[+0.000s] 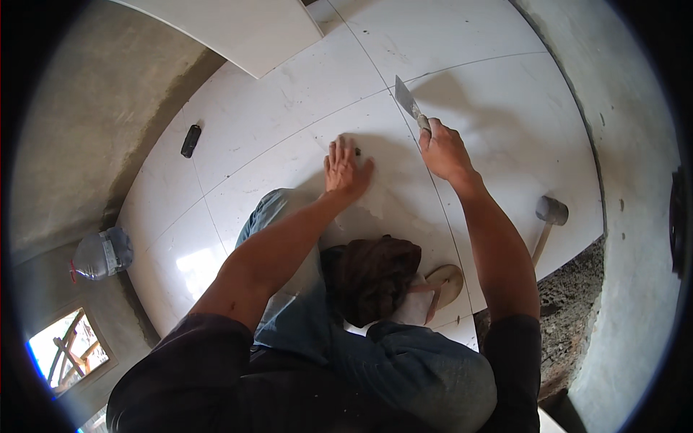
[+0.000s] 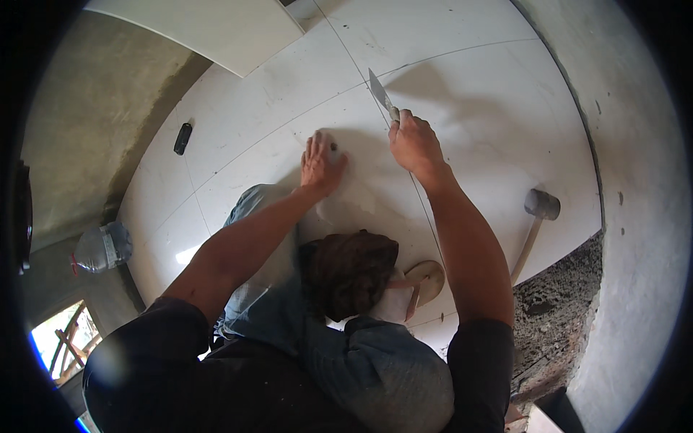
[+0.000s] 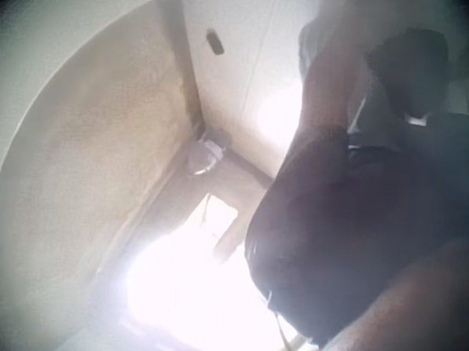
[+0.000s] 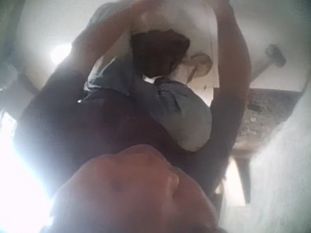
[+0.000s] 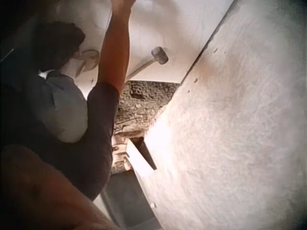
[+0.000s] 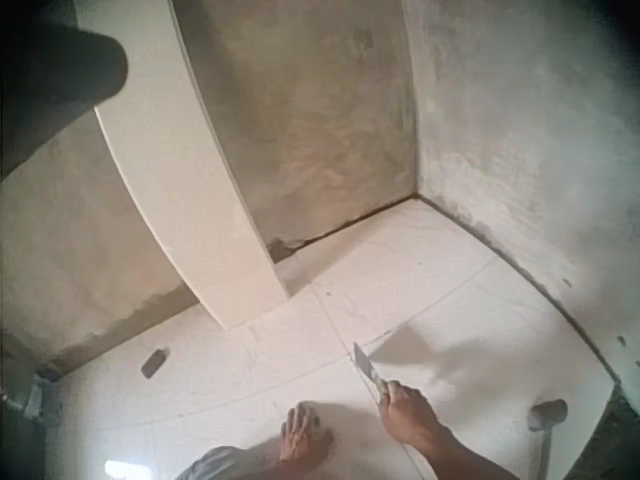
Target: The person lays a floor tile by applying mortar to the ground with a trowel, positioning the tile, and tapping it into place with a rubber mallet.
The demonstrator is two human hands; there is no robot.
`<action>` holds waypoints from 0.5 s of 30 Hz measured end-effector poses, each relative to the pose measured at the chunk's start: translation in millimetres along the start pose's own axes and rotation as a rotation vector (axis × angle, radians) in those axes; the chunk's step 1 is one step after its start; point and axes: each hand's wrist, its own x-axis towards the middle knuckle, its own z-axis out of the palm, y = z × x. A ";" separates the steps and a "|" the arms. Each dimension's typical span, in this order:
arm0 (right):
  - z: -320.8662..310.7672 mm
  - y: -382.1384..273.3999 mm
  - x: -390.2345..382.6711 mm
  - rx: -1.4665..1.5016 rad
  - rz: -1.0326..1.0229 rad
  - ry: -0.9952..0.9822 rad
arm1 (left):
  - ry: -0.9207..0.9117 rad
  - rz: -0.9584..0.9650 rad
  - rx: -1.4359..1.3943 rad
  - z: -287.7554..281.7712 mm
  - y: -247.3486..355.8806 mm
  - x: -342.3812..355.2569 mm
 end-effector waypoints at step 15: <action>40.3 -3.0 21.8 -0.247 0.061 -0.006 | -0.336 0.605 -0.125 30.6 24.8 -145.5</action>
